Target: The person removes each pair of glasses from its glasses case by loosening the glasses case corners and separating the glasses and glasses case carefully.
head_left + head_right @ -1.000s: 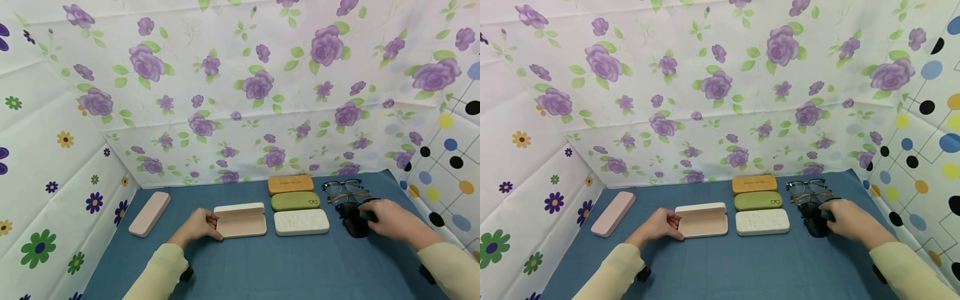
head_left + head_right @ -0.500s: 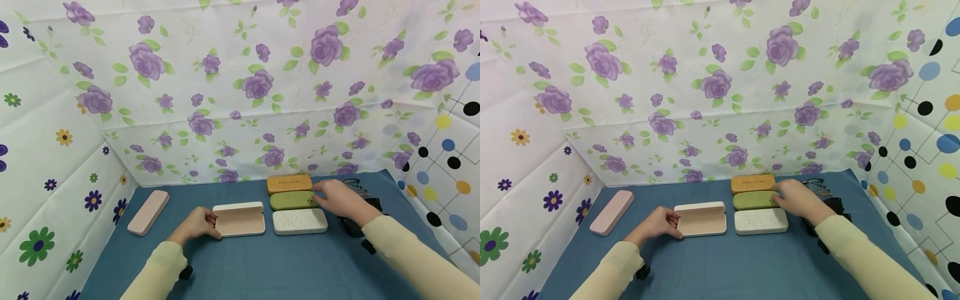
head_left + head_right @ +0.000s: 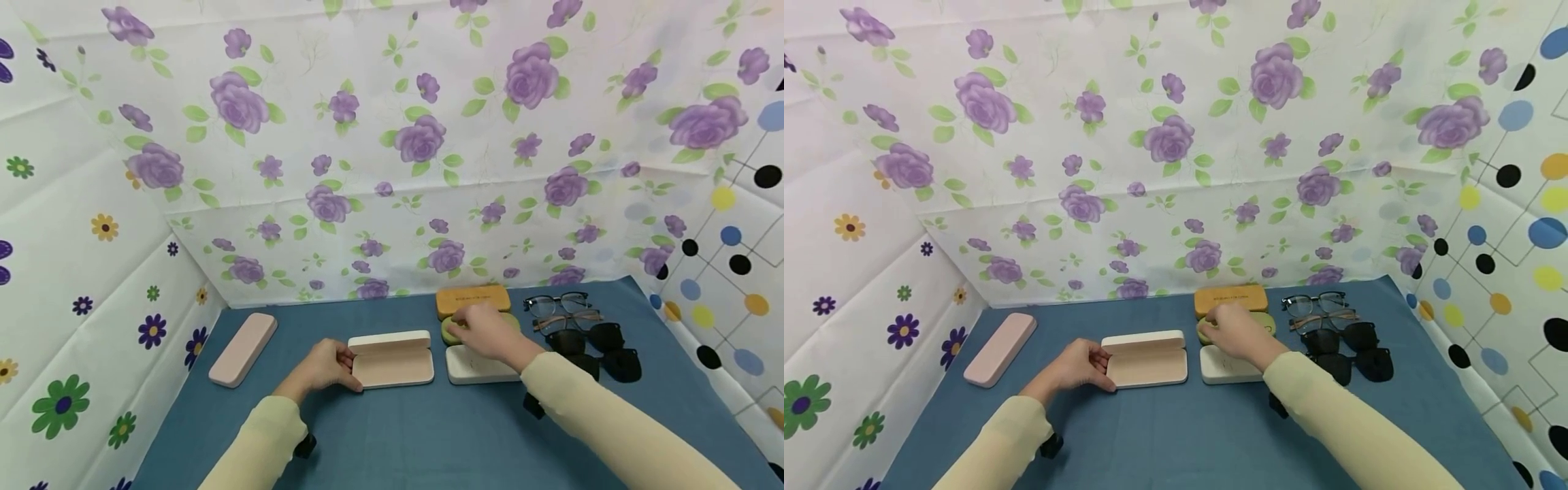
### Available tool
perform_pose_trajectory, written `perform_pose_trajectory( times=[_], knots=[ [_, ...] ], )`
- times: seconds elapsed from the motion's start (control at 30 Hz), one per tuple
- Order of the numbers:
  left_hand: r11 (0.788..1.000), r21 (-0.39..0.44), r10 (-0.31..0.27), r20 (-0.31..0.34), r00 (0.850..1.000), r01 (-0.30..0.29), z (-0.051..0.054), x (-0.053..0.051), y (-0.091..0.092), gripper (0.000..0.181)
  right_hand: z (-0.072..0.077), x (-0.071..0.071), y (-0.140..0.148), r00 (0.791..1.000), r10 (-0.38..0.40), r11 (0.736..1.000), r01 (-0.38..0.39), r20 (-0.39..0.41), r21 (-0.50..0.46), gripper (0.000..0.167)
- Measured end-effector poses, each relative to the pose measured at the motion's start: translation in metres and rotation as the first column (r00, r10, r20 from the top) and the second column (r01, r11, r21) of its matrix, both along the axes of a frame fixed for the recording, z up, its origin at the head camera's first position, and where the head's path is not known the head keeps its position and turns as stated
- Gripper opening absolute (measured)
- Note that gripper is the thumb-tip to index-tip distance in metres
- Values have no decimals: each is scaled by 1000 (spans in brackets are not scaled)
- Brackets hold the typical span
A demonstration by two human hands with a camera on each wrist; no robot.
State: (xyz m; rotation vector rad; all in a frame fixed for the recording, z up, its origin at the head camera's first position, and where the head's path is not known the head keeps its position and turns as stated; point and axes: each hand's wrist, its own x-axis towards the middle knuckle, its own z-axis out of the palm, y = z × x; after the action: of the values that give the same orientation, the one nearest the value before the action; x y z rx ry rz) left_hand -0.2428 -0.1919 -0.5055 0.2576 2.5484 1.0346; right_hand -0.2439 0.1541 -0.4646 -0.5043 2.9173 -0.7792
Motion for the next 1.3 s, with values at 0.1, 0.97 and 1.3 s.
perform_pose_trajectory(
  times=[0.1,0.97,1.3],
  knots=[
    [1000,-2,-2,1,1000,2,-1,0,0,58,-5,-1,-9,998,-8,1000,10,60,-30,30],
    [1000,1,-17,7,1000,17,3,-2,-2,49,-11,-14,-56,963,116,988,-87,245,-128,58],
    [981,162,86,117,989,-105,22,-7,-1,84,-7,-20,-52,942,151,985,-117,299,-128,52]
  ],
)
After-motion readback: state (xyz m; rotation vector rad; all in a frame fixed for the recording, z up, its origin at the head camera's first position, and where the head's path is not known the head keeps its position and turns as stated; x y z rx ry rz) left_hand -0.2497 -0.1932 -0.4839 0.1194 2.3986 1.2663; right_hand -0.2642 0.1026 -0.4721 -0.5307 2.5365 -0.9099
